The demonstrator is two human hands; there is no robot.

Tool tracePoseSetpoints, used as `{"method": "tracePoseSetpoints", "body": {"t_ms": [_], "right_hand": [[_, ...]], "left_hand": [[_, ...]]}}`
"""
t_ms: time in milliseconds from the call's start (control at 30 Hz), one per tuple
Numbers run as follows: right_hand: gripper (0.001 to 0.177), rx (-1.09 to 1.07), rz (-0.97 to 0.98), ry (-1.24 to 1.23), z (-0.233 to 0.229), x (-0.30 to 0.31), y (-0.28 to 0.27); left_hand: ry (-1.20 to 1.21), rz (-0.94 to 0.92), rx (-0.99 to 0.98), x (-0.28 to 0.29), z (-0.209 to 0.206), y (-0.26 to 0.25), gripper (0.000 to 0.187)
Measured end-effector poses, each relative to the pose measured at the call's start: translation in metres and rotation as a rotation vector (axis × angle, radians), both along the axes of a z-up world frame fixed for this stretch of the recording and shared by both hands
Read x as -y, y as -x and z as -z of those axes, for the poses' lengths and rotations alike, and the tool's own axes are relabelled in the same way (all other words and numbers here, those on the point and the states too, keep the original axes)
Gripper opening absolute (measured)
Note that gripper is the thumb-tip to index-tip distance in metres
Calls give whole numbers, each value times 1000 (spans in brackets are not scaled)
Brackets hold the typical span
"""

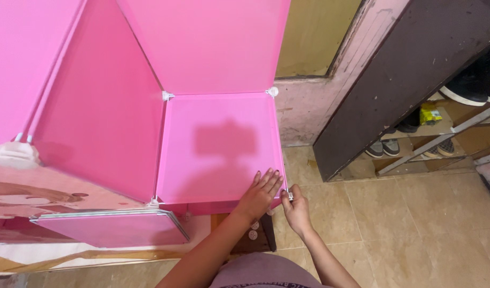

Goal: The person works on a pink fabric-and-plastic cube storage organizer, detaching printed and plain panels from the frame connectors and reattaching them, pressing panel edges onto the corner joints by hand. They handle panels one at a time and stack removed panels on a small stool before fitting them back onto the unit.

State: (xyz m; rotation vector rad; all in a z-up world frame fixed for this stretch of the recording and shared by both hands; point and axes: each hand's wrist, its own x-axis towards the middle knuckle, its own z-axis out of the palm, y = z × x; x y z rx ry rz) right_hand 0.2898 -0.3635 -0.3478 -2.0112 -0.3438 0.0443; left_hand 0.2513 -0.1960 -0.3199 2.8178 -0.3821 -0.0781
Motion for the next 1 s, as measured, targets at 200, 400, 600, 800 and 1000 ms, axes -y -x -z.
{"method": "tracePoseSetpoints", "body": {"t_ms": [200,400,600,800,1000], "right_hand": [[22,-66,-5,6,-3,4,3],[26,-94,-46,-57,-6,9,4],[29,-268,-80,-90,-11,12,3],[27,-308,-92,-115,-17,13,4],[22,-67,25,-29,-19,1,19]], "left_hand": [[109,36,237,-7,0,6,43],[336,-8,237,-3,-34,17,29],[224,-55,259,4,-59,24,29],[259,0,280,1,-39,14,29],[165,-20,357,-4,-8,3,43]]}}
